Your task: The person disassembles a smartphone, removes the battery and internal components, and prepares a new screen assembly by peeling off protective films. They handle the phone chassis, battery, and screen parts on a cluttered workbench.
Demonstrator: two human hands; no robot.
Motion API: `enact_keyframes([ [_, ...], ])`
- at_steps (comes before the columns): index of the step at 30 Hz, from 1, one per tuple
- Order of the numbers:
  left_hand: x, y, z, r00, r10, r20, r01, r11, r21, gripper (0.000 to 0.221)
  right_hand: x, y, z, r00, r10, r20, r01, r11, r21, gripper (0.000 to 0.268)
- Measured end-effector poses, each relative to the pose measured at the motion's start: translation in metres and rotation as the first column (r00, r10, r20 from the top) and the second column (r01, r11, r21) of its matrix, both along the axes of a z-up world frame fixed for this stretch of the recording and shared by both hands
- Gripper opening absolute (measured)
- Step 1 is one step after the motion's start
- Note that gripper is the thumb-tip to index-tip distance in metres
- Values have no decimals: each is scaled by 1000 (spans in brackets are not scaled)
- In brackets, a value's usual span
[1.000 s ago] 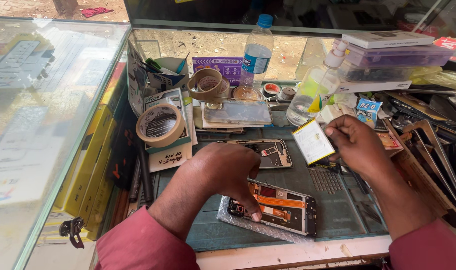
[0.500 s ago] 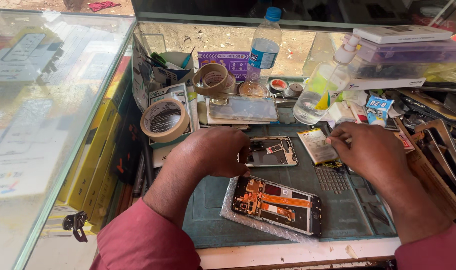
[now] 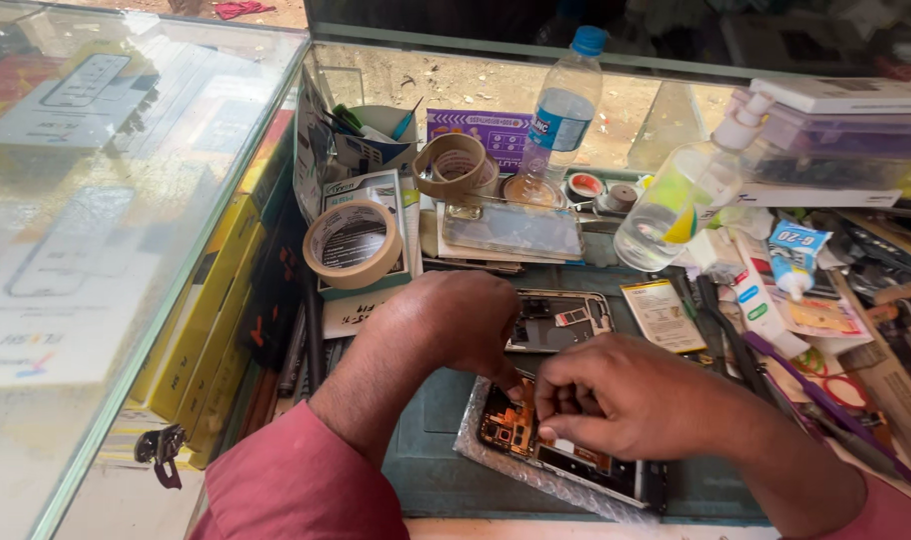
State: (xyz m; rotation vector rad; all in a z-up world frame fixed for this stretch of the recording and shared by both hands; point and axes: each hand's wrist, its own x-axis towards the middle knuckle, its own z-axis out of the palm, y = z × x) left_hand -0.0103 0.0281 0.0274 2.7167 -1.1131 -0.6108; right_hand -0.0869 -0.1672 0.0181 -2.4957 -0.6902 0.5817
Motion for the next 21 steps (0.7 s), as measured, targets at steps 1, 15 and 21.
enact_keyframes([
  [1,1,0,-1,1000,4,12,-4,1000,-9,51,-2,7,-1,999,-53,1,53,998,-27,20],
  [15,2,-5,-10,1000,-14,20,14,1000,13,50,-9,30,3,960,-276,-43,254,928,-272,21],
  [21,0,-5,-9,1000,6,11,-6,1000,5,53,-13,28,-1,909,-404,-105,379,904,-196,22],
])
